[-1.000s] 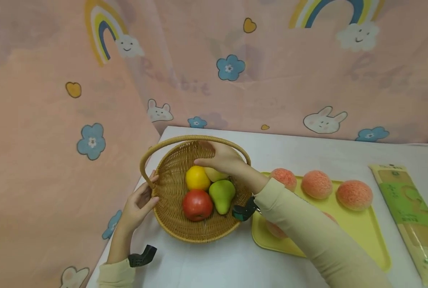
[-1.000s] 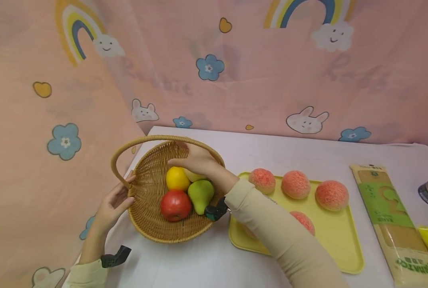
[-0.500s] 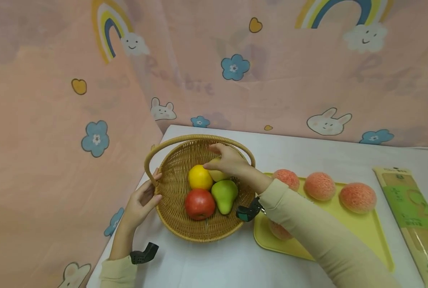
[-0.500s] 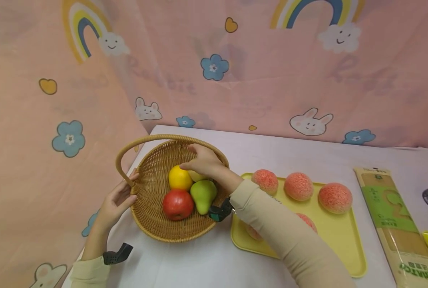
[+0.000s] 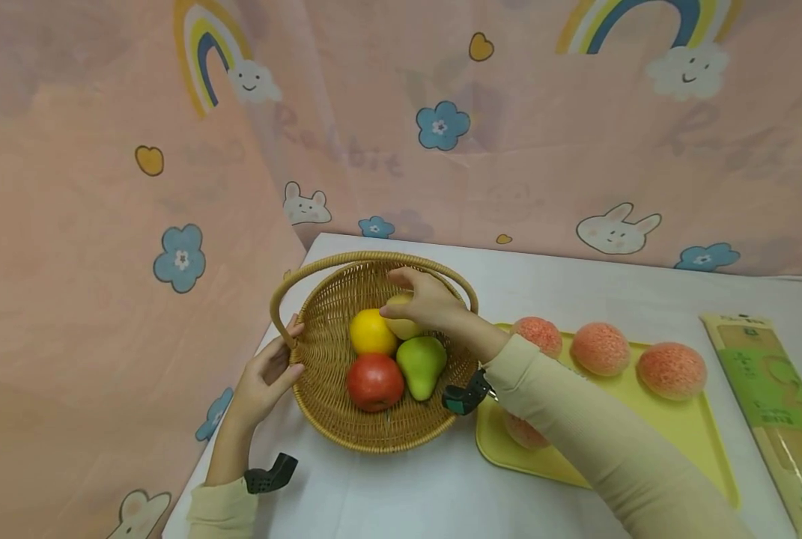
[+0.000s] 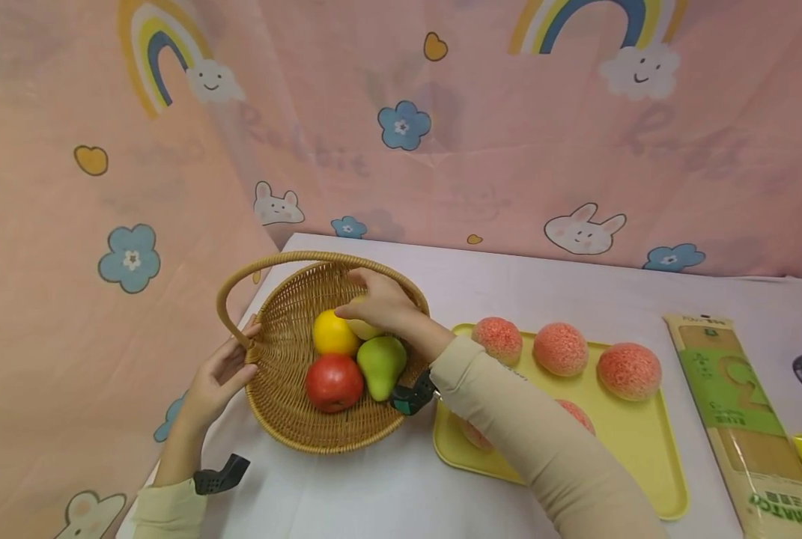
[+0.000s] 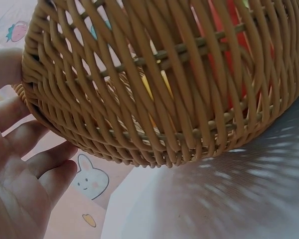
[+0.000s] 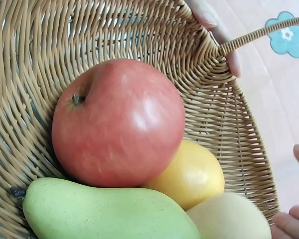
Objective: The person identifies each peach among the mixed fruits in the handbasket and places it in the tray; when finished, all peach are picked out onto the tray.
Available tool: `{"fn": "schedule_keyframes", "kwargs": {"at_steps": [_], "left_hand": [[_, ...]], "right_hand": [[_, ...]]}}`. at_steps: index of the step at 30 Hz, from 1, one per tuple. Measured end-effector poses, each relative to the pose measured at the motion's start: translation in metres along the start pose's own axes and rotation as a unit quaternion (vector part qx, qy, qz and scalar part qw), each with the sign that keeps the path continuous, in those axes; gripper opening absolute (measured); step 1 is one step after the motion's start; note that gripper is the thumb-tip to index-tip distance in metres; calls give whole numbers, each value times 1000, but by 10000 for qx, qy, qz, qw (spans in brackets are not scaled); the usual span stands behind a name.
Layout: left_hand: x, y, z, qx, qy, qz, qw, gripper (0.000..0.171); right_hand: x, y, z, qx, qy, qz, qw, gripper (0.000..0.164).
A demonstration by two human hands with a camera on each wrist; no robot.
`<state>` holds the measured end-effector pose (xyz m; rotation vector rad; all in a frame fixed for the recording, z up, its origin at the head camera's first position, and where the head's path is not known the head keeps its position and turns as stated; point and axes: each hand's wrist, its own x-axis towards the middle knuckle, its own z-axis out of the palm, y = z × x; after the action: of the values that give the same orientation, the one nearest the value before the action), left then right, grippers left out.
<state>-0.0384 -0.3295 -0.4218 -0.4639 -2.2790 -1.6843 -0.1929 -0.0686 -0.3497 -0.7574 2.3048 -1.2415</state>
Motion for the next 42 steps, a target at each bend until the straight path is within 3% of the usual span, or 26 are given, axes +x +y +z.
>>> {"fn": "schedule_keyframes", "kwargs": {"at_steps": [10,17,26,34,42], "left_hand": [[1,2,1,-47,28,6,10000,55],[0,3,1,-68,55,-19,10000,55],[0,2,1,-59,8,41,10000,55],[1,3,1,13,25,-63,10000,55],[2,6,2,61,67,-164,9998,54]], "right_hand": [[1,-5,5,380,-281,-561,9973,62],[3,-4,8,258,-480,-942,9941,64],[8,14,7,121,-133,-127,9998,68],[8,15,6,55,91,574,9983,73],[10,18,7,11,52,928,9957,76]]}}
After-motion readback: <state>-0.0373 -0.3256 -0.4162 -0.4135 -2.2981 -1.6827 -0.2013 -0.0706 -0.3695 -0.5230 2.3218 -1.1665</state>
